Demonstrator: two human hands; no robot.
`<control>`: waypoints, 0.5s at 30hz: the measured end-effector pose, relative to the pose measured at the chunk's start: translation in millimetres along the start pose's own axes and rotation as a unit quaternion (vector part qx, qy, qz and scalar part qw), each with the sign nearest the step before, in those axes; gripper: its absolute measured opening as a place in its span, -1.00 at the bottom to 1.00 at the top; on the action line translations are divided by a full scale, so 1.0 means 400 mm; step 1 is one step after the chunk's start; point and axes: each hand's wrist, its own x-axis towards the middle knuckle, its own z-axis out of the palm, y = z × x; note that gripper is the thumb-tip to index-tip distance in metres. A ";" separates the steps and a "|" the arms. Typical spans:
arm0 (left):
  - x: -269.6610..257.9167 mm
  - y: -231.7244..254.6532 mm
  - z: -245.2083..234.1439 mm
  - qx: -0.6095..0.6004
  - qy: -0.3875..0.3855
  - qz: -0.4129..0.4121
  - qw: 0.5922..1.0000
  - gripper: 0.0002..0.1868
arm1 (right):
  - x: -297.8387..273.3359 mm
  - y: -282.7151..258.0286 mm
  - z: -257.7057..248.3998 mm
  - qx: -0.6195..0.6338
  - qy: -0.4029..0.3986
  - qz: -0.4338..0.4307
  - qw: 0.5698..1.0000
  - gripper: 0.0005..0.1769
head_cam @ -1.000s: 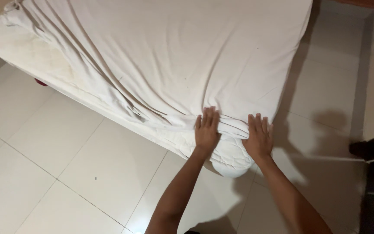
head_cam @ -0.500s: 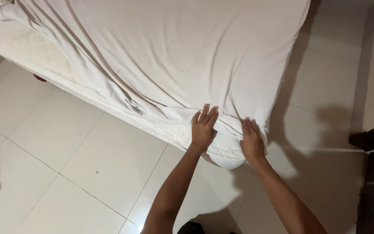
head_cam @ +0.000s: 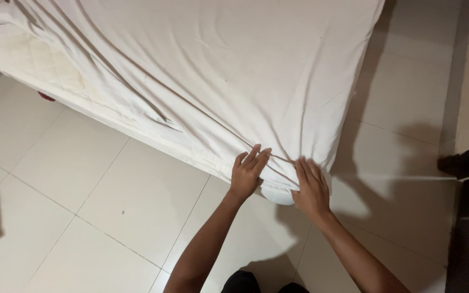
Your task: Putting a clean white sheet onto a mattress in a hotel room.
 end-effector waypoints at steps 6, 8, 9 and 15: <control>-0.025 -0.048 0.017 0.070 0.015 0.043 0.997 -0.37 | 0.128 -0.195 -0.098 0.013 -0.007 -0.048 0.999 0.28; -0.019 -0.082 0.012 0.105 0.042 0.044 0.993 -0.40 | 0.168 -0.222 -0.070 -0.007 -0.028 -0.056 0.998 0.23; -0.013 -0.101 0.008 0.137 0.068 0.047 0.987 -0.44 | 0.190 -0.236 -0.057 -0.027 -0.047 -0.059 0.997 0.18; -0.011 -0.285 -0.043 0.200 0.034 -0.044 0.978 -0.41 | 0.257 -0.249 0.090 0.007 -0.031 -0.098 0.995 0.00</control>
